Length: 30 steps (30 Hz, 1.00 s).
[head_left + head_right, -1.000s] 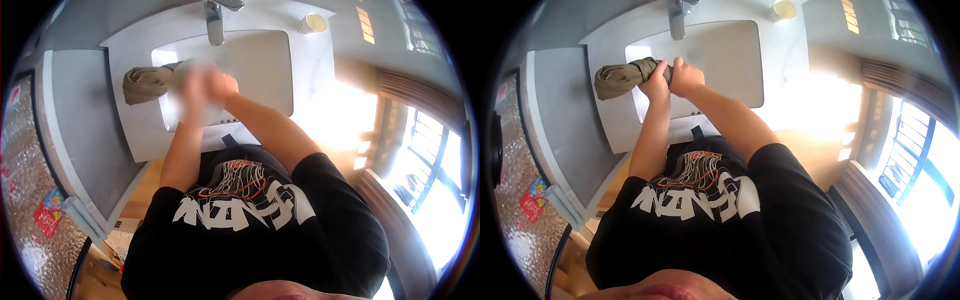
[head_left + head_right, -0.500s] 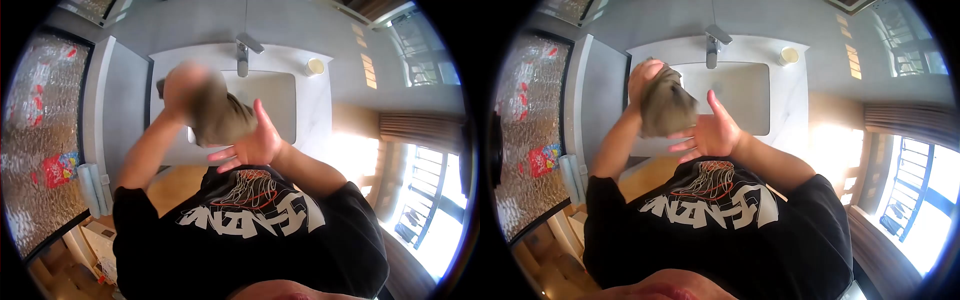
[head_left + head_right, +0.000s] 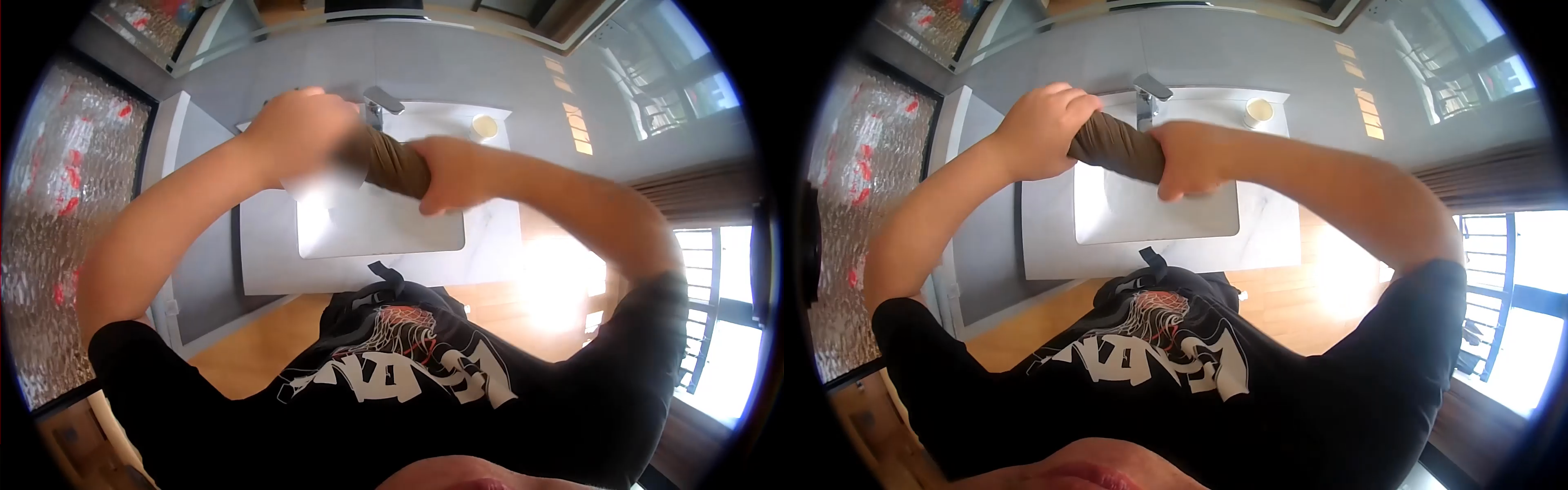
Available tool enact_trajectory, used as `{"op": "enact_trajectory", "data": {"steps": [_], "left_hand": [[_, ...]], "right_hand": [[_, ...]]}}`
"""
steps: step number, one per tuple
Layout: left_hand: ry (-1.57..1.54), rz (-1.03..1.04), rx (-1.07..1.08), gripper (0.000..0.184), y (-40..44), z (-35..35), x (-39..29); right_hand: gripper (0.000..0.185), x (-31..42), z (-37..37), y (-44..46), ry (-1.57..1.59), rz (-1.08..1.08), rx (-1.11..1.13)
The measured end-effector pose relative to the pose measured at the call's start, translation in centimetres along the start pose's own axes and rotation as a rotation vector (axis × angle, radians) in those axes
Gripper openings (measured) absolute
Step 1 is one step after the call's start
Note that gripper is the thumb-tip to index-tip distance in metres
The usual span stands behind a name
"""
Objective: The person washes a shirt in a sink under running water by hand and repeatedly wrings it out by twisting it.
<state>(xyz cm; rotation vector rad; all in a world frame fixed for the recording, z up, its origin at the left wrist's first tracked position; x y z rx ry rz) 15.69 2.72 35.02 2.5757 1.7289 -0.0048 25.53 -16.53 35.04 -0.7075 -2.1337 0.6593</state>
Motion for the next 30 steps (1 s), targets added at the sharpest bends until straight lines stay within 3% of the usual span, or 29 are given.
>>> {"op": "enact_trajectory", "data": {"steps": [1, 4, 6, 9, 13, 15, 19, 22, 27, 30], "left_hand": [[-0.081, -0.089, 0.029, 0.060, 0.4, 0.0, -0.1], [-0.472, -0.293, 0.142, 0.057, 0.3, -1.2, -1.5], [-0.751, -0.260, 0.060, 0.054, -0.2, 0.4, -1.3], [-1.110, -0.292, 0.105, 0.054, -0.2, 2.1, -1.0], [-1.329, -0.334, -0.045, 0.052, -0.1, 4.7, -2.0], [-1.486, -0.428, -0.045, 0.051, 0.0, 6.0, -2.1], [-1.791, -0.406, 0.065, 0.056, -0.4, 10.8, -0.3], [-1.980, -0.316, -0.047, 0.050, 0.4, 13.3, 0.3], [-2.151, -0.052, -0.182, 0.054, 1.8, 16.8, 1.2], [-2.212, -0.067, -0.168, 0.052, 2.4, 17.5, 1.0]], "right_hand": [[0.048, -0.4, -0.4, 0.5, -0.099, -0.038, -0.132], [0.037, -0.3, -1.4, 1.4, -0.399, -0.116, -0.407], [0.031, 0.0, -2.1, 1.7, -0.537, -0.224, -0.544], [0.029, -2.0, -2.6, 4.9, -0.610, -0.499, -0.822], [0.029, -3.3, -2.1, 8.6, -0.525, -0.913, -1.110], [0.029, -3.5, -1.9, 9.9, -0.426, -0.953, -1.157], [0.032, -4.4, -1.0, 13.3, -0.207, -1.006, -1.199], [0.031, -5.0, -0.5, 15.4, -0.098, -0.951, -1.171], [0.027, -4.6, -1.5, 17.9, 0.039, -1.099, -1.187], [0.028, -4.7, -1.3, 19.6, 0.111, -1.145, -1.211]]}}
Point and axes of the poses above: each hand's wrist, its own y-axis towards the middle knuckle, its own z-axis out of the palm, x = y × z, the point moved 2 cm from there along y, towards the middle knuckle, and after that the axes turned 7 degrees about z, right-handed, at the moved point
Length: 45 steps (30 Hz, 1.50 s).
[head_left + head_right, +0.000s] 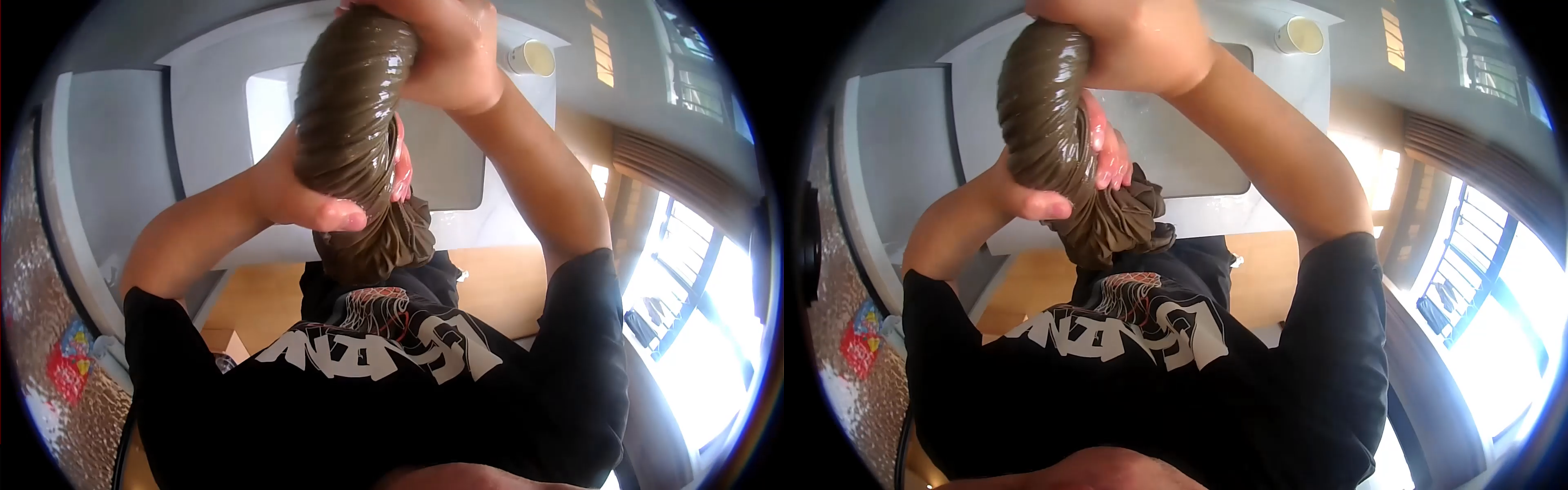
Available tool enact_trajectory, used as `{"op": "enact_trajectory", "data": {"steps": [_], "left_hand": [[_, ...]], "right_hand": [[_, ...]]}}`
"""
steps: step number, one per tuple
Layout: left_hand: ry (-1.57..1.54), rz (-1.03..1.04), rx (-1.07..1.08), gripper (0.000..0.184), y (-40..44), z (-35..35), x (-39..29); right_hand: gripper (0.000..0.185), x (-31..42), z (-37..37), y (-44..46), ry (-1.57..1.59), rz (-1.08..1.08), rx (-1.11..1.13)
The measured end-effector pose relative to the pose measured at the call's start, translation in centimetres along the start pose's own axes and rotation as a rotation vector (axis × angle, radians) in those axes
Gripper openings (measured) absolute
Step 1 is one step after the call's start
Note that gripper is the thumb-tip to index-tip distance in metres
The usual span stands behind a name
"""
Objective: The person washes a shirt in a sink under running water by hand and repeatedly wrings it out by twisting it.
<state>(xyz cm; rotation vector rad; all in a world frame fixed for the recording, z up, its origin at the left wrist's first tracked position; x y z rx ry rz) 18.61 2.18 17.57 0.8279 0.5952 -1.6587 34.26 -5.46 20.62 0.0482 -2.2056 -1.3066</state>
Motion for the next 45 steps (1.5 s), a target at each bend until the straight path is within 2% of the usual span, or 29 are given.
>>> {"op": "enact_trajectory", "data": {"steps": [2, 6, 10, 16, 20, 21, 25, 28, 29, 30, 32, 34, 35, 36, 38, 39, 40, 42, 43, 44, 45], "left_hand": [[-0.067, 0.087, 0.125, 0.053, 0.6, -0.8, 1.2], [-0.221, 0.164, 0.221, 0.052, 1.1, -1.6, 3.3], [-0.310, 0.224, 0.289, 0.050, 1.6, -2.1, 5.3], [-0.301, 0.134, 0.287, 0.050, 1.3, -3.0, 6.3], [-0.291, 0.050, 0.221, 0.050, -0.1, -2.5, 6.8], [-0.288, 0.022, 0.231, 0.050, -0.4, -2.6, 6.9], [-0.158, -0.103, 0.188, 0.056, -1.9, -2.9, 5.8], [0.051, -0.259, 0.052, 0.069, -3.0, -2.8, 3.4], [0.111, -0.274, 0.018, 0.086, -3.4, -3.0, 2.9], [0.099, -0.276, 0.011, 0.093, -3.6, -3.4, 2.9], [-0.074, -0.306, -0.064, 0.085, -4.1, -3.3, 2.0], [0.158, -0.343, -0.116, 0.079, -4.7, -2.4, 0.6], [0.272, -0.363, -0.143, 0.076, -5.1, -2.0, -0.2], [0.455, -0.381, -0.131, 0.068, -5.6, -1.8, -0.9], [1.023, -0.195, -0.031, 0.061, -6.3, -0.8, -2.8], [1.245, -0.106, 0.043, 0.059, -6.1, -0.1, -4.0], [1.466, 0.031, 0.142, 0.059, -6.1, 0.4, -5.3], [1.549, 0.396, 0.212, 0.052, -5.7, 1.5, -6.9], [1.636, 0.533, 0.227, 0.047, -5.3, 2.3, -7.8], [1.721, 0.670, 0.242, 0.043, -4.7, 3.4, -8.8], [1.804, 0.809, 0.255, 0.039, -4.3, 4.3, -9.8]], "right_hand": [[0.028, -0.8, 0.4, -0.4, 0.031, 0.005, -0.019], [0.026, -2.3, 2.0, -2.1, 0.066, -0.028, -0.074], [0.024, -3.0, 2.9, -3.5, 0.065, 0.010, -0.033], [0.022, -3.2, 3.6, -5.0, 0.122, 0.092, -0.033], [0.027, -2.4, 3.2, -6.2, -0.050, 0.111, 0.093], [0.028, -2.3, 3.8, -6.5, -0.044, 0.134, 0.025], [0.026, -0.4, 2.3, -6.3, -0.159, 0.169, 0.125], [0.033, 1.3, 0.9, -6.2, -0.309, 0.262, 0.297], [0.036, 2.0, 0.6, -5.7, -0.353, 0.376, 0.391], [0.038, 2.8, 0.1, -5.4, -0.400, 0.492, 0.484], [0.043, 4.6, -0.8, -4.8, -0.415, 0.688, 0.643], [0.048, 6.4, -1.9, -3.6, -0.347, 0.837, 0.775], [0.054, 7.5, -2.9, -2.6, -0.249, 0.960, 0.939], [0.057, 7.9, -3.7, -2.8, -0.067, 1.005, 0.965], [0.061, 7.9, -5.7, -4.2, 0.305, 1.076, 1.004], [0.066, 7.0, -5.9, -6.4, 0.911, 1.209, 0.916], [0.072, 7.1, -5.8, -8.2, 1.244, 1.301, 0.811], [0.090, 8.3, -4.2, -10.6, 1.696, 1.480, 0.633], [0.096, 11.0, -3.2, -10.6, 1.791, 1.648, 0.386], [0.101, 11.8, -1.7, -12.0, 2.371, 1.384, 0.573], [0.096, 13.7, -0.8, -11.8, 2.343, 1.226, 0.692]]}}
Point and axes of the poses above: each hand's wrist, its own y-axis towards the middle knuckle, its own z-axis out of the palm, x = y × z, the point moved 2 cm from there along y, towards the middle knuckle, and after that the axes turned 7 degrees about z, right-handed, at the moved point
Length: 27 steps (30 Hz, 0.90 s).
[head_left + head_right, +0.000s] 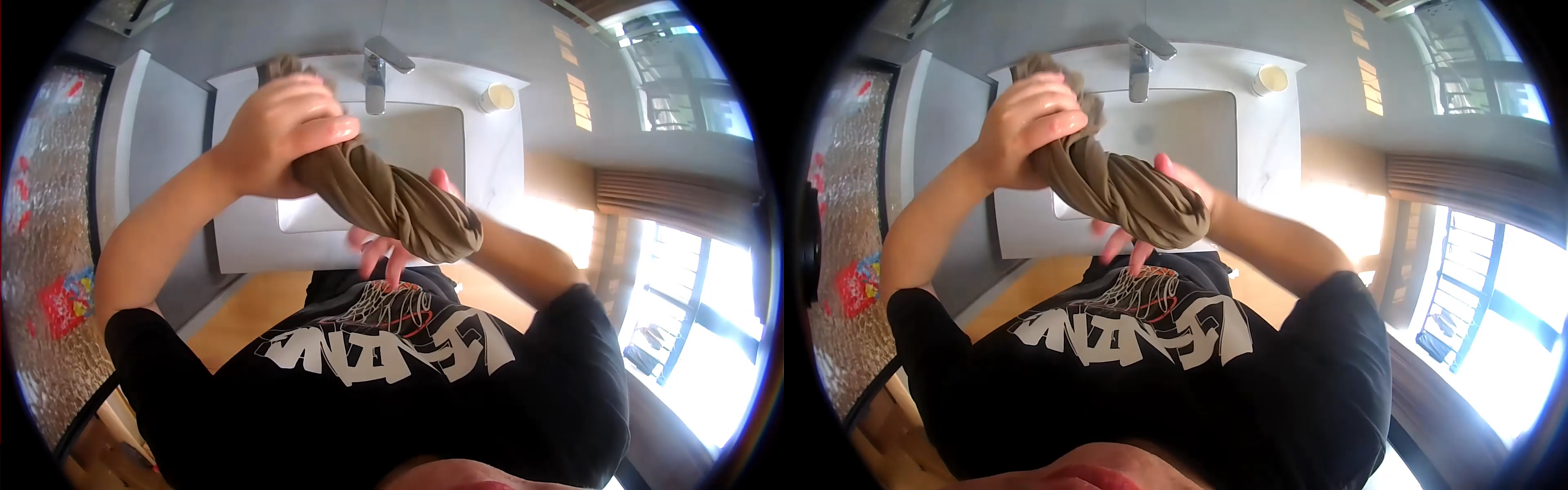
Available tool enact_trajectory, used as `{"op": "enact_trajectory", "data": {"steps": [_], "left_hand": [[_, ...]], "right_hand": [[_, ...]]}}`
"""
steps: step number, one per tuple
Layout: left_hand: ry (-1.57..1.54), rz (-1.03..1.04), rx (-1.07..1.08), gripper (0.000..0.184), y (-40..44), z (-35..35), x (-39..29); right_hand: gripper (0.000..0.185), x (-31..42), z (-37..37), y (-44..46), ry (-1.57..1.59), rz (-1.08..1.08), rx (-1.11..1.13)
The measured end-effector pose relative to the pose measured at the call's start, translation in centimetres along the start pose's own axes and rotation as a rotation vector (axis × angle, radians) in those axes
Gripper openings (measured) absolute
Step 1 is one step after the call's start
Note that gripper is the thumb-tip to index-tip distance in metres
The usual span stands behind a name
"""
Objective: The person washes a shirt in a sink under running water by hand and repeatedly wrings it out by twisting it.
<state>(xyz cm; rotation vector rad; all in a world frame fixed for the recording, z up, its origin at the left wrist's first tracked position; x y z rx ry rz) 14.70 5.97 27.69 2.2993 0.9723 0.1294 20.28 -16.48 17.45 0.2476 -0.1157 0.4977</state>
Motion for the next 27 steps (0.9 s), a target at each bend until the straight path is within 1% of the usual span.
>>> {"op": "enact_trajectory", "data": {"steps": [2, 3, 4, 7, 8, 9, 11, 12, 13, 14, 15, 18, 19, 20, 21, 23, 24, 25, 27], "left_hand": [[0.195, 0.191, -0.015, 0.033, 1.1, -1.1, 0.5], [0.292, 0.287, -0.022, 0.029, 1.4, -1.4, 0.8], [0.313, 0.334, -0.062, 0.025, 1.6, -1.6, 1.2], [0.364, 0.382, 0.061, 0.027, 2.2, -2.4, 1.6], [0.393, 0.331, 0.137, 0.033, 2.2, -2.4, 1.6], [0.391, 0.170, 0.280, 0.036, 2.3, -2.1, 1.6], [0.361, -0.162, 0.561, 0.042, 2.1, -1.1, 1.4], [0.367, -0.221, 0.616, 0.045, 2.4, -1.0, 1.5], [0.330, -0.324, 0.697, 0.045, 3.0, -0.9, 1.5], [0.290, -0.427, 0.781, 0.044, 3.5, -0.9, 1.5], [0.252, -0.533, 0.862, 0.044, 3.7, -1.0, 1.5], [0.042, -0.709, 0.714, 0.044, 3.2, -1.5, 1.0], [-0.039, -0.765, 0.659, 0.045, 3.1, -1.7, 0.7], [-0.171, -0.886, 0.660, 0.048, 2.6, -1.2, 0.9], [-0.224, -0.902, 0.618, 0.049, 2.5, -1.0, 0.9], [-0.331, -0.937, 0.531, 0.051, 2.1, -0.7, 0.9], [-0.439, -0.981, 0.474, 0.056, 1.6, -0.3, 1.3], [-0.630, -0.932, 0.326, 0.057, 1.5, -0.3, 1.2], [-0.852, -0.968, 0.149, 0.056, 0.2, 0.5, 1.7]], "right_hand": [[0.088, -1.2, 2.5, 2.4, 0.247, 0.041, 0.095], [0.081, -1.1, 4.4, 2.9, 0.269, 0.041, 0.068], [0.076, -1.0, 6.2, 3.4, 0.291, 0.041, 0.041], [0.056, 2.1, 5.8, 2.0, -0.420, 0.267, -0.557], [0.048, 3.4, 6.7, 2.1, -0.651, 0.383, -0.767], [0.039, 5.0, 8.2, 2.2, -0.884, 0.497, -0.979], [0.042, 7.5, 10.7, 2.8, -1.291, 0.687, -1.283], [0.042, 8.2, 10.7, 2.7, -1.545, 0.663, -1.300], [0.043, 8.9, 10.6, 2.7, -1.805, 0.627, -1.304], [0.042, 9.4, 10.4, 2.8, -1.888, 0.744, -1.351], [0.042, 9.8, 10.7, 3.0, -1.981, 0.758, -1.363], [0.039, 10.8, 11.6, 3.6, -2.269, 0.790, -1.389], [0.038, 11.2, 12.3, 3.8, -2.315, 0.780, -1.400], [0.035, 11.7, 12.3, 3.9, -2.411, 0.785, -1.378], [0.033, 12.3, 12.3, 4.0, -2.508, 0.794, -1.352], [0.031, 13.5, 12.2, 4.0, -2.666, 0.697, -1.326], [0.030, 14.3, 11.9, 3.9, -2.738, 0.644, -1.308], [0.037, 15.2, 11.2, 3.5, -2.914, 0.403, -1.271], [0.042, 16.0, 13.1, 3.7, -3.121, -0.103, -1.235]]}}
Point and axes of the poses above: each hand's wrist, its own y-axis towards the middle knuckle, its own z-axis out of the palm, x = y × z, the point moved 2 cm from there along y, towards the middle knuckle, and after that the axes turned 7 degrees about z, right-handed, at the moved point
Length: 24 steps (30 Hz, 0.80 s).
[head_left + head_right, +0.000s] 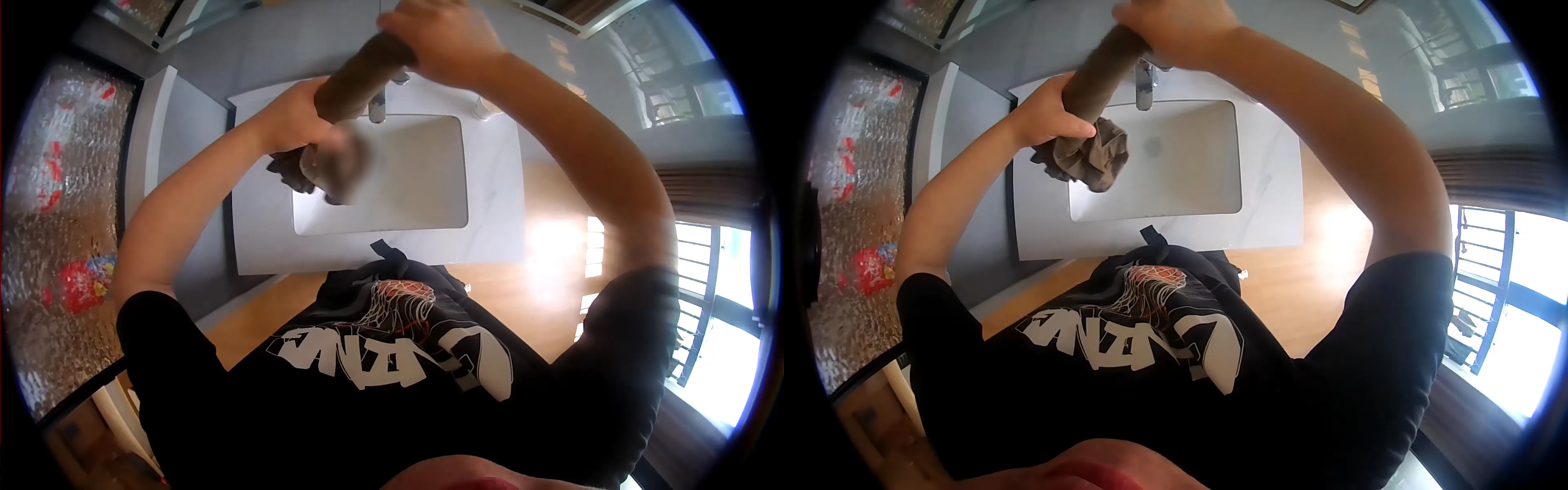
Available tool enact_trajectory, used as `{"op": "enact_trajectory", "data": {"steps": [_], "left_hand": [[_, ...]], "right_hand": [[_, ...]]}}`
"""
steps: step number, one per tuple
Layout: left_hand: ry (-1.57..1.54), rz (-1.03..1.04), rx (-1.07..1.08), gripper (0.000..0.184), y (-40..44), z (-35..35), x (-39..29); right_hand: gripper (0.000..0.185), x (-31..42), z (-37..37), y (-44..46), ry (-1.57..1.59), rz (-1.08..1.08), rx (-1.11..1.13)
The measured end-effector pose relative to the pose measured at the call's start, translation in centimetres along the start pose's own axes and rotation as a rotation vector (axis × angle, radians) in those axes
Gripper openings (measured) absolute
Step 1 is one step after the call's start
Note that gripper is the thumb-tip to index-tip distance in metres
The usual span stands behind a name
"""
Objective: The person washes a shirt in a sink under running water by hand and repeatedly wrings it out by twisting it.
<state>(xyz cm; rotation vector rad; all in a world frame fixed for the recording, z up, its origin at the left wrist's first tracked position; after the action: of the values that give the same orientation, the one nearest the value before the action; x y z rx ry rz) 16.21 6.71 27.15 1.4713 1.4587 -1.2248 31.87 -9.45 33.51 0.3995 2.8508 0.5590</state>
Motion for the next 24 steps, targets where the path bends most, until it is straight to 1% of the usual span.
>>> {"op": "enact_trajectory", "data": {"steps": [1, 4, 5, 6, 7, 8, 9, 11, 13, 14, 15, 16, 18, 19, 21, 22, 24], "left_hand": [[-0.178, 0.054, -0.022, 0.056, 0.0, 0.0, 1.6], [-0.377, 0.179, -0.112, 0.055, -0.6, 1.3, 1.1], [-0.458, 0.236, -0.101, 0.054, -0.8, 1.9, 0.3], [-0.510, 0.316, -0.105, 0.057, -0.7, 2.4, -0.2], [-0.578, 0.372, -0.089, 0.060, -0.4, 2.7, -0.2], [-0.649, 0.424, -0.070, 0.062, 0.1, 3.1, -0.1], [-0.631, 0.464, -0.078, 0.062, 0.7, 3.1, -0.1], [-0.599, 0.535, -0.105, 0.063, 1.5, 3.2, 0.0], [-0.697, 0.589, -0.115, 0.061, 2.2, 3.5, 1.0], [-0.746, 0.614, -0.120, 0.059, 2.6, 3.6, 1.8], [-0.654, 0.659, -0.090, 0.056, 2.6, 3.5, 2.8], [-0.642, 0.672, -0.142, 0.047, 2.6, 3.8, 3.8], [-0.604, 0.606, -0.323, 0.036, 2.8, 4.7, 5.4], [-0.629, 0.485, -0.517, 0.030, 2.8, 5.6, 6.3], [-0.711, 0.385, -0.683, 0.030, 3.1, 6.6, 6.2], [-0.751, 0.336, -0.767, 0.030, 3.2, 6.7, 6.2], [-0.842, 0.314, -0.809, 0.029, 2.8, 6.9, 6.6]], "right_hand": [[0.022, 0.2, -2.3, 0.1, 0.119, -0.013, -0.318], [0.060, -1.1, 0.2, -1.7, 0.651, 0.496, -0.257], [0.096, -1.5, 3.6, -3.2, 1.110, 0.675, -0.315], [0.101, -0.9, 5.8, -4.9, 1.316, 0.775, 0.006], [0.097, 0.0, 9.2, -7.0, 1.576, 0.866, 0.327], [0.096, 2.8, 7.9, -7.9, 1.915, 0.739, 0.455], [0.096, 5.0, 10.1, -9.2, 2.354, 0.799, 0.658], [0.094, 6.7, 7.8, -9.5, 2.550, 0.534, 0.720], [0.084, 6.1, 6.8, -9.7, 2.613, 0.446, 0.867], [0.075, 6.1, 6.8, -9.3, 2.457, 0.561, 0.818], [0.067, 6.0, 6.8, -8.9, 2.294, 0.671, 0.786], [0.061, 6.5, 7.1, -8.2, 2.120, 0.684, 0.767], [0.070, 6.8, 8.9, -7.4, 1.605, 0.708, 0.661], [0.072, 7.0, 9.4, -7.1, 1.453, 0.768, 0.640], [0.077, 7.3, 9.6, -6.6, 1.149, 0.869, 0.593], [0.080, 7.3, 9.3, -6.4, 1.088, 0.884, 0.619], [0.086, 7.7, 8.3, -6.4, 0.965, 0.916, 0.678]]}}
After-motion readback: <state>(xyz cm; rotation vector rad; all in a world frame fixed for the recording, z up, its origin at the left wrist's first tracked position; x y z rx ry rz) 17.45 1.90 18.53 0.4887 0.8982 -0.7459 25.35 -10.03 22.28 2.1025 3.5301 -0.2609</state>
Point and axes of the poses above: each hand's wrist, its own y-axis towards the middle knuckle, its own z-axis out of the palm, x = y × z, the point moved 2 cm from there along y, towards the middle knuckle, and after that the axes turned 7 degrees about z, right-handed, at the moved point
